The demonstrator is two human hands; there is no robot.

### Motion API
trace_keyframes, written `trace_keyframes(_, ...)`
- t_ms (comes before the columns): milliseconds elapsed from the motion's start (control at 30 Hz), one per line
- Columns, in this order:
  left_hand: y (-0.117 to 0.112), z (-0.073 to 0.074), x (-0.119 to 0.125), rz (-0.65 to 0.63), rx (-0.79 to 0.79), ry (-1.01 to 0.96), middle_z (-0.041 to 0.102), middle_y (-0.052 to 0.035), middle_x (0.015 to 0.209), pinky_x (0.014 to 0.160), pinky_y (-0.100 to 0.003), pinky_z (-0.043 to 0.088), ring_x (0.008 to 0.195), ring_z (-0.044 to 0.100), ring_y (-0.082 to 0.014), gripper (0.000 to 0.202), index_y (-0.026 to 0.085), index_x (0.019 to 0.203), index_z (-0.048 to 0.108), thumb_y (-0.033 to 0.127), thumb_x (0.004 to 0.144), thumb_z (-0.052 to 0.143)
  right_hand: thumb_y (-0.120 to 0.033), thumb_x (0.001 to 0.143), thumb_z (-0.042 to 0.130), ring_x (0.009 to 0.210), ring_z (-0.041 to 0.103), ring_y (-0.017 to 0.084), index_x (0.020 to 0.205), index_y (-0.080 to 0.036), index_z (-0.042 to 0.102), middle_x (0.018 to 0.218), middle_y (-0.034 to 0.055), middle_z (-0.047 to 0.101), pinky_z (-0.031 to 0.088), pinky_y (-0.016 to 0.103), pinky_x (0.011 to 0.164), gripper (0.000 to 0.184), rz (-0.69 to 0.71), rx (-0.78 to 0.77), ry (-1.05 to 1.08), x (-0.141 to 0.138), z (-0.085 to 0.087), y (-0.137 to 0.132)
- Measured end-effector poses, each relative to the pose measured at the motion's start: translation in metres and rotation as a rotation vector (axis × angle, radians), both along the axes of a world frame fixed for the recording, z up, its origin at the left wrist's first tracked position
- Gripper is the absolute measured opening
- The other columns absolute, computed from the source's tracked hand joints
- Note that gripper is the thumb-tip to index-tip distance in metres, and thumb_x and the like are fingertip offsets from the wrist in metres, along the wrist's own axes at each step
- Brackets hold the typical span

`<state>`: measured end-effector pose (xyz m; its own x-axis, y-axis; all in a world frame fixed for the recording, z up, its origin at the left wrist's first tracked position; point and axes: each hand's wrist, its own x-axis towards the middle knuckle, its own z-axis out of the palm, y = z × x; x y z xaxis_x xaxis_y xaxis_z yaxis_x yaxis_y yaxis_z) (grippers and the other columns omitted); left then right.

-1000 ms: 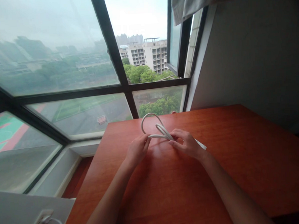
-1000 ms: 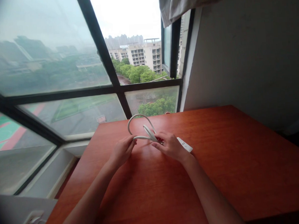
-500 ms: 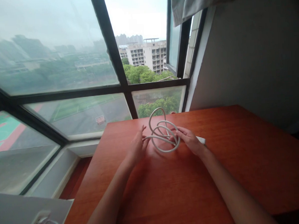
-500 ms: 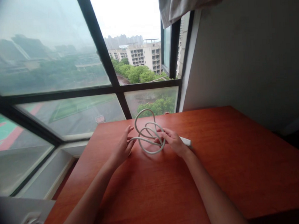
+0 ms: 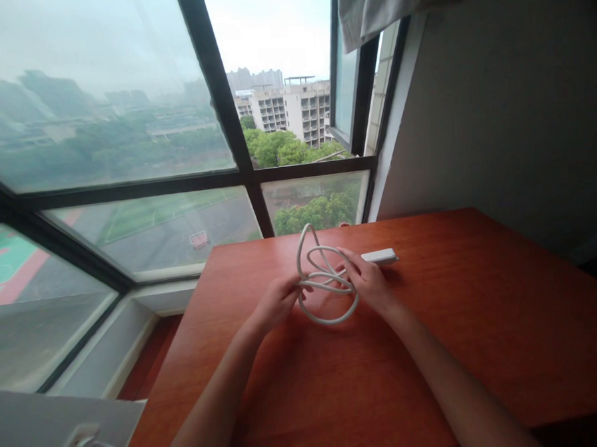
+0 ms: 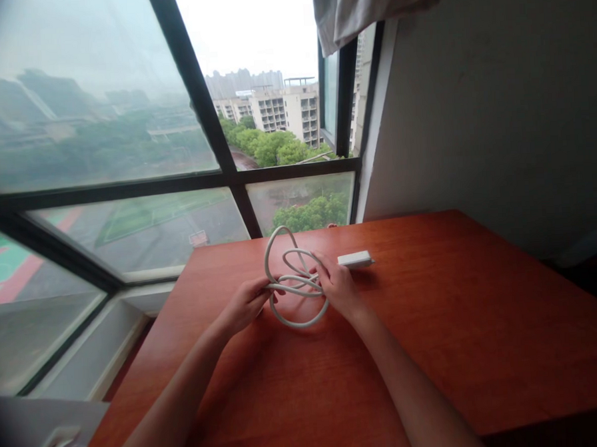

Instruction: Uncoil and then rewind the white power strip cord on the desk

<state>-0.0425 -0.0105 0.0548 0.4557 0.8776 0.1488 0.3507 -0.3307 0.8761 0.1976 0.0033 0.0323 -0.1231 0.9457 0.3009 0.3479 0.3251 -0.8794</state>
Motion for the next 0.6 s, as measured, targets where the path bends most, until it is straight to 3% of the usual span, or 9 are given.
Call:
trace_keyframes(167, -0.001, 0.0, -0.006, 0.015, 0.056, 0.114, 0.068, -0.0059, 0.081, 0.067, -0.024, 0.049, 0.071, 0.061, -0.0143, 0.023, 0.014, 0.096, 0.068, 0.02, 0.088, 0.048, -0.025, 0.089, 0.044, 0.094, 0.063, 0.022, 0.125, -0.023, 0.06, 0.109, 0.0082, 0.068, 0.051, 0.035, 0.085, 0.04, -0.103, 0.226, -0.248, 0.008, 0.0, 0.003)
trace_keyframes(300, -0.002, 0.0, -0.008, 0.016, 0.091, 0.198, 0.066, -0.0028, 0.074, 0.065, -0.022, 0.046, 0.068, 0.059, -0.0128, 0.022, 0.016, 0.085, 0.066, 0.016, 0.086, 0.045, -0.025, 0.087, 0.048, 0.118, 0.051, 0.028, 0.121, -0.022, 0.063, 0.124, 0.0105, 0.061, 0.035, 0.045, 0.104, 0.037, -0.179, 0.322, -0.515, 0.02, 0.001, 0.008)
trace_keyframes(467, -0.002, 0.007, -0.008, 0.071, 0.102, 0.337, 0.066, -0.0024, 0.072, 0.061, -0.022, 0.043, 0.066, 0.059, -0.0139, 0.022, 0.018, 0.084, 0.066, 0.017, 0.085, 0.044, -0.02, 0.09, 0.044, 0.118, 0.05, 0.029, 0.116, -0.022, 0.064, 0.124, 0.0108, 0.062, 0.015, 0.059, 0.109, 0.033, -0.256, 0.262, -0.805, 0.027, -0.005, 0.009)
trace_keyframes(600, -0.007, 0.01, -0.01, 0.102, 0.189, 0.449, 0.068, -0.0024, 0.078, 0.065, -0.024, 0.042, 0.07, 0.06, -0.0159, 0.023, 0.021, 0.087, 0.066, 0.016, 0.083, 0.044, -0.019, 0.088, 0.047, 0.123, 0.045, 0.03, 0.103, -0.023, 0.069, 0.128, 0.0108, 0.059, 0.012, 0.059, 0.11, 0.027, -0.22, 0.305, -0.918, 0.026, -0.008, 0.006)
